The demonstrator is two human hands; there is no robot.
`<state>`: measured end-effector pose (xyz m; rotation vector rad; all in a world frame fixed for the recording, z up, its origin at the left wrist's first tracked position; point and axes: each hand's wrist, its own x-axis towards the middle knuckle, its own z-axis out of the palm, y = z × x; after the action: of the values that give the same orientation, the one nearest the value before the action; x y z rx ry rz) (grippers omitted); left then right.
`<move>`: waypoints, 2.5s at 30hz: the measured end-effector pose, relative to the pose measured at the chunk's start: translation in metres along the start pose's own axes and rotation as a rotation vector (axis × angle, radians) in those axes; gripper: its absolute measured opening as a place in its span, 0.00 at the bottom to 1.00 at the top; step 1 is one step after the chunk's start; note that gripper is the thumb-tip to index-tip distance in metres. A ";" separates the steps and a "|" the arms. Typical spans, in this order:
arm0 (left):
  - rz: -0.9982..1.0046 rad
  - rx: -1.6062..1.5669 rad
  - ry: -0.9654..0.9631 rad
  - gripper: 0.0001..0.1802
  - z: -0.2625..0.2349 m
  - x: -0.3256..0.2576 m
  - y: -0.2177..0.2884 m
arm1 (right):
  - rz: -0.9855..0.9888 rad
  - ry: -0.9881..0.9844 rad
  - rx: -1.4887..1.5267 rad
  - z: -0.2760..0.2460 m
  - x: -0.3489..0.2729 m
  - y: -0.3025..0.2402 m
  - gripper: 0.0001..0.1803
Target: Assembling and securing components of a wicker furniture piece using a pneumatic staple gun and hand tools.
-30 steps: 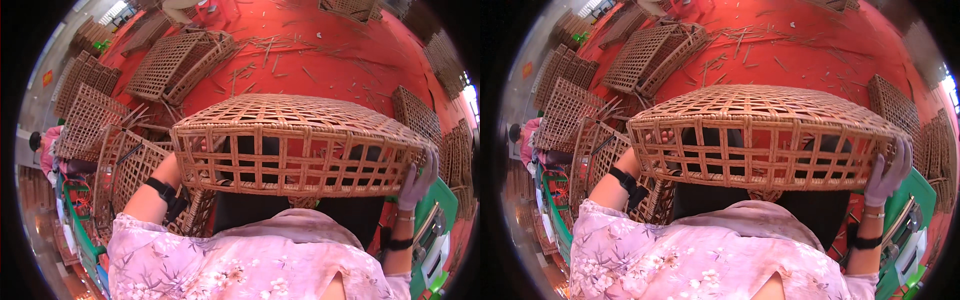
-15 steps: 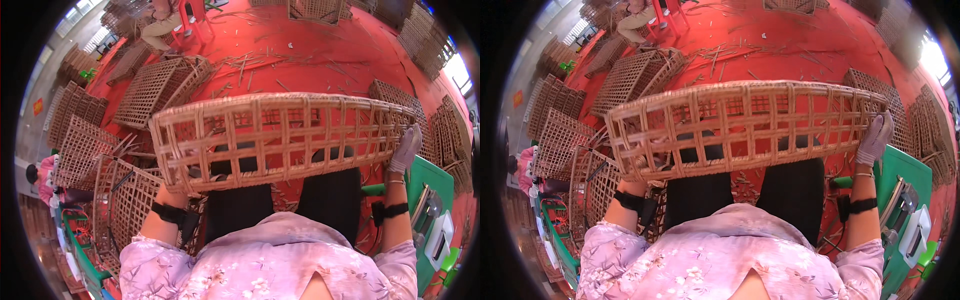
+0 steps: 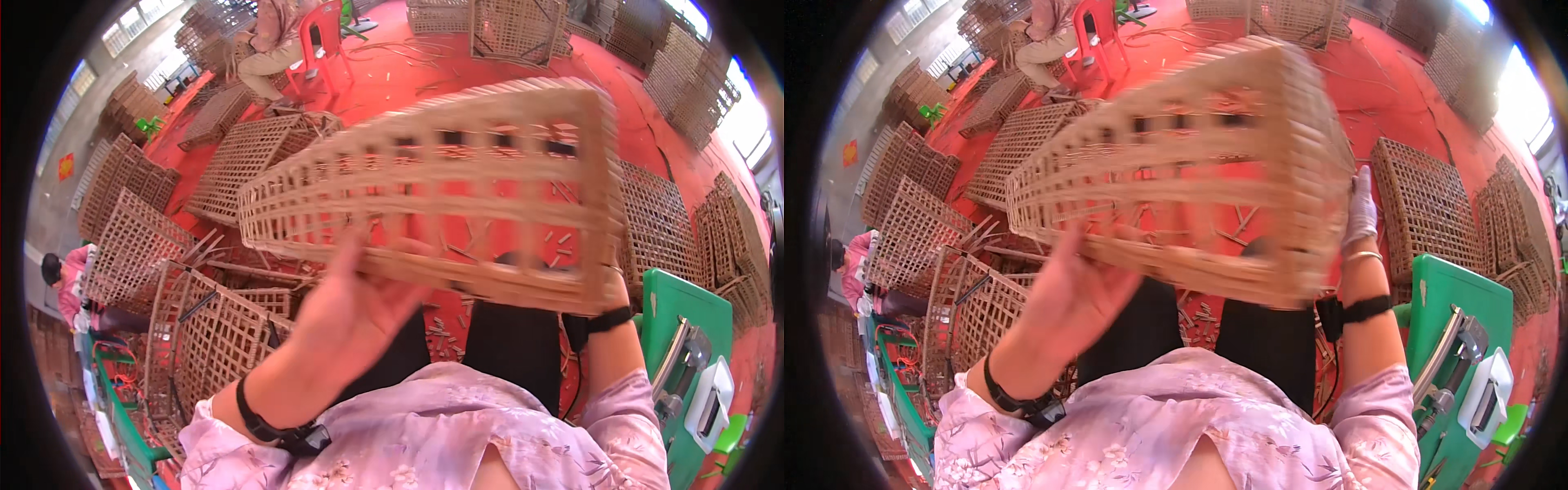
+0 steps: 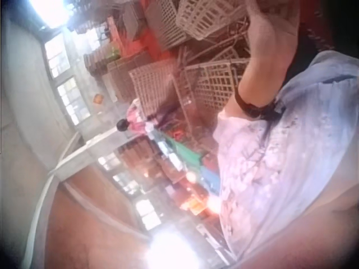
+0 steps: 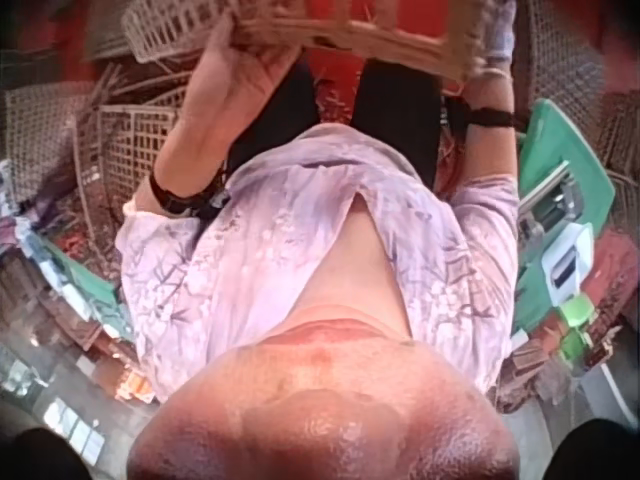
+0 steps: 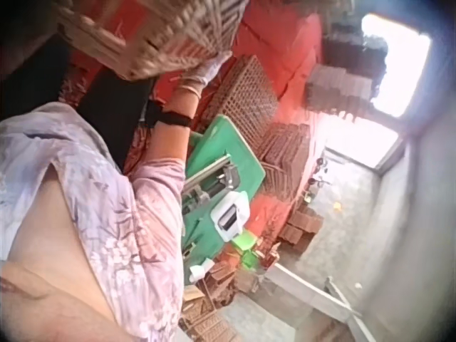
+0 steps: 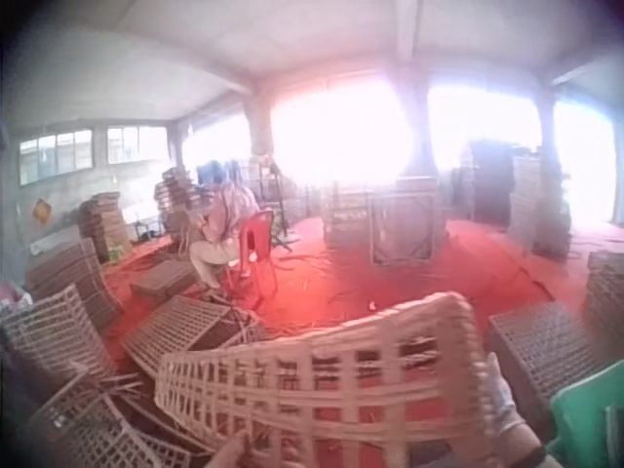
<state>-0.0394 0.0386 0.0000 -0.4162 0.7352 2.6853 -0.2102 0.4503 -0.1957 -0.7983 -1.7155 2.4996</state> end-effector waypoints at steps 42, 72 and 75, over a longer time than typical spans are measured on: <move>0.079 0.159 0.499 0.30 -0.174 -0.029 0.068 | -0.897 0.260 -0.621 -0.059 -0.221 -0.031 0.21; 0.683 1.924 -0.597 0.19 -0.036 0.048 0.035 | -1.066 -0.493 -1.398 0.156 -0.236 -0.020 0.28; 0.702 1.920 -0.602 0.19 -0.038 0.052 0.034 | -1.035 -0.499 -1.366 0.158 -0.234 -0.019 0.28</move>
<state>-0.0920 0.0025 -0.0344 1.1553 2.7531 1.0631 -0.0759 0.2542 -0.0418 0.7699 -2.7752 0.6783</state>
